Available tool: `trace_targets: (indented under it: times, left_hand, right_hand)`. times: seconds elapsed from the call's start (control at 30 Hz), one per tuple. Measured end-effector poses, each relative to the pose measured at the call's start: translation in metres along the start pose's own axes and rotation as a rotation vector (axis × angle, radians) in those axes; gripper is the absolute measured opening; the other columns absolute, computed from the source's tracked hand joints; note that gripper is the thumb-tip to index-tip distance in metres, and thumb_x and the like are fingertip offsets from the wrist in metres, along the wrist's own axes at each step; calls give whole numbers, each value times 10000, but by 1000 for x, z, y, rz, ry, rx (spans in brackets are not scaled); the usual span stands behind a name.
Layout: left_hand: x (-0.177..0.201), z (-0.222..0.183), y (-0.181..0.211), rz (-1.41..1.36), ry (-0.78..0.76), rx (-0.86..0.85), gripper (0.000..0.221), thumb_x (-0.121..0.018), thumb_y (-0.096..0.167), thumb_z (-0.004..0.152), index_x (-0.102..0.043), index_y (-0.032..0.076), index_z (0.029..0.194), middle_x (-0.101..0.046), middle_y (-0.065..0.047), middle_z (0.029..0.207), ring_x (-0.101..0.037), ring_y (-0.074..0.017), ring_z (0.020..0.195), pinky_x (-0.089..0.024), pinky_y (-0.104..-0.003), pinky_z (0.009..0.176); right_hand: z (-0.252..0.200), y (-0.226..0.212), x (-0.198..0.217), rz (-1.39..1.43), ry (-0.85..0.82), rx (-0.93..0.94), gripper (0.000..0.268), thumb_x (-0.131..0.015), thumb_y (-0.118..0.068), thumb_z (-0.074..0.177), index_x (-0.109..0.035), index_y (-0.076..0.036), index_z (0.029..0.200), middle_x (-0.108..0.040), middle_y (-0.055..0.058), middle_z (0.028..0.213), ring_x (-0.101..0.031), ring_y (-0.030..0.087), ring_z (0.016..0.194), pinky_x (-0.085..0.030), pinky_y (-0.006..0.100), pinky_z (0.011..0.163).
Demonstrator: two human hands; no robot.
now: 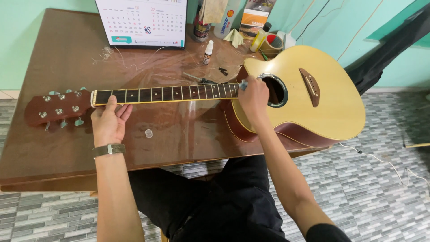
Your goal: Wiping the fretboard, body, and headstock of an acoustic guitar with a cleaning cloth.
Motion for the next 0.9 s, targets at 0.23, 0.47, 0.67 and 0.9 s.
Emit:
trace_targets:
  times: [0.23,0.47,0.67,0.9]
  left_hand:
    - [2,1,-3,1,21,6,330,-724,213,1001,-506,50,1187,-706,-119,930,-817,-325,911,-668,-532,920]
    - [3,6,-3,4,3,4,335,-728,221,1003,-498,61,1188,-685,-97,921,-818,-327,907,-671,-527,915]
    - [6,10,-7,2,-3,3,333,-719,225,1007,-494,60,1188,-667,-80,899,-819,-324,898,-676,-526,909]
    - [10,16,-11,0,-15,-1,348,-720,223,1007,-488,41,1193,-662,-92,926,-815,-323,911,-669,-527,911]
  right_hand:
    - [-4,-4,13,14,-20,34,180,-756,-189,792,-753,-105,951,-683,149,841,-713,426,815,-579,512,745]
    - [-50,-7,43,272,-7,-37,159,-783,-223,813,-794,-210,971,-714,95,871,-725,382,836,-595,445,733]
    - [-45,-26,38,165,53,-6,132,-736,-176,840,-748,-150,970,-701,124,936,-716,411,840,-583,499,744]
    - [17,-25,-8,-41,-16,17,111,-740,-107,796,-724,-101,905,-699,112,830,-733,374,791,-591,459,727]
Point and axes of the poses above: each hand's wrist, its own z-axis towards the middle knuckle, its own x-axis out of the back of the hand, y = z × x, the point moved 4 cm from there along z, towards the middle knuckle
